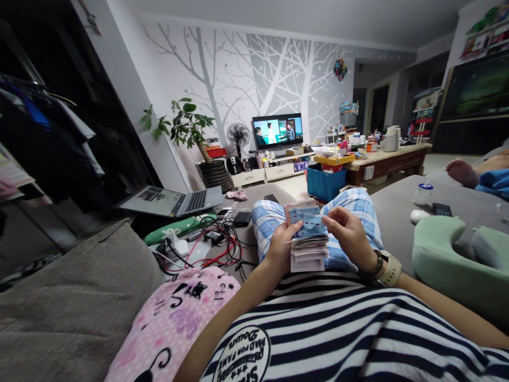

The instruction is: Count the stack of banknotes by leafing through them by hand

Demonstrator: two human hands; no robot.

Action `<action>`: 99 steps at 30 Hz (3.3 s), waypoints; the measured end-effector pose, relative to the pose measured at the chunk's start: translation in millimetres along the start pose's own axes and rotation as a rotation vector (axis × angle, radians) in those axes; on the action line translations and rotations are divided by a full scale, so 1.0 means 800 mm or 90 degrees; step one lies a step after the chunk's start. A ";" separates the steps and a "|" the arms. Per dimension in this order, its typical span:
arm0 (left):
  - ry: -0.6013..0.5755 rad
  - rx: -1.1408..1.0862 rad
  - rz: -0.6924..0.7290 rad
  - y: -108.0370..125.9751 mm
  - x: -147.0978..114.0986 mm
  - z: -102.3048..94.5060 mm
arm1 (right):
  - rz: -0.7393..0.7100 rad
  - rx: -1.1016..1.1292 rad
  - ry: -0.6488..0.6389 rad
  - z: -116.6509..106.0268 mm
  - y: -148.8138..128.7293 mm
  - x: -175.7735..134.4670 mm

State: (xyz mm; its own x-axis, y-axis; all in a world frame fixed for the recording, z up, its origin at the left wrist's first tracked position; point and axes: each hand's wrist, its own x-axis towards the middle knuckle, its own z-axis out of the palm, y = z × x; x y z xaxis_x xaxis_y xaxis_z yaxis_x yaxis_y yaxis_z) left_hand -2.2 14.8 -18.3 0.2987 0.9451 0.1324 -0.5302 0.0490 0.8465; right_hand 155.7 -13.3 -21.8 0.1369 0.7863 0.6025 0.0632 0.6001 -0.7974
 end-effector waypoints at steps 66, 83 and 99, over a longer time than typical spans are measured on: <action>0.116 0.006 0.078 -0.013 0.025 -0.018 | -0.043 0.023 -0.122 0.001 -0.015 -0.011; 0.033 -0.049 0.019 -0.008 0.024 -0.024 | -0.028 -0.050 -0.111 0.018 0.013 -0.006; -0.004 -0.018 0.004 -0.005 0.000 -0.015 | 0.034 0.004 -0.009 0.012 0.013 -0.003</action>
State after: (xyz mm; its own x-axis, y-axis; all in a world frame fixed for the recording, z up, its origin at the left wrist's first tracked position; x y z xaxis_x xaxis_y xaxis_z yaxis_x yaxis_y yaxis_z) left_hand -9.5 18.2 -27.6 0.3001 0.9435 0.1404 -0.5542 0.0527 0.8307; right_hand 146.7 -8.1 -31.3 0.1254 0.8196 0.5590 0.0491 0.5576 -0.8286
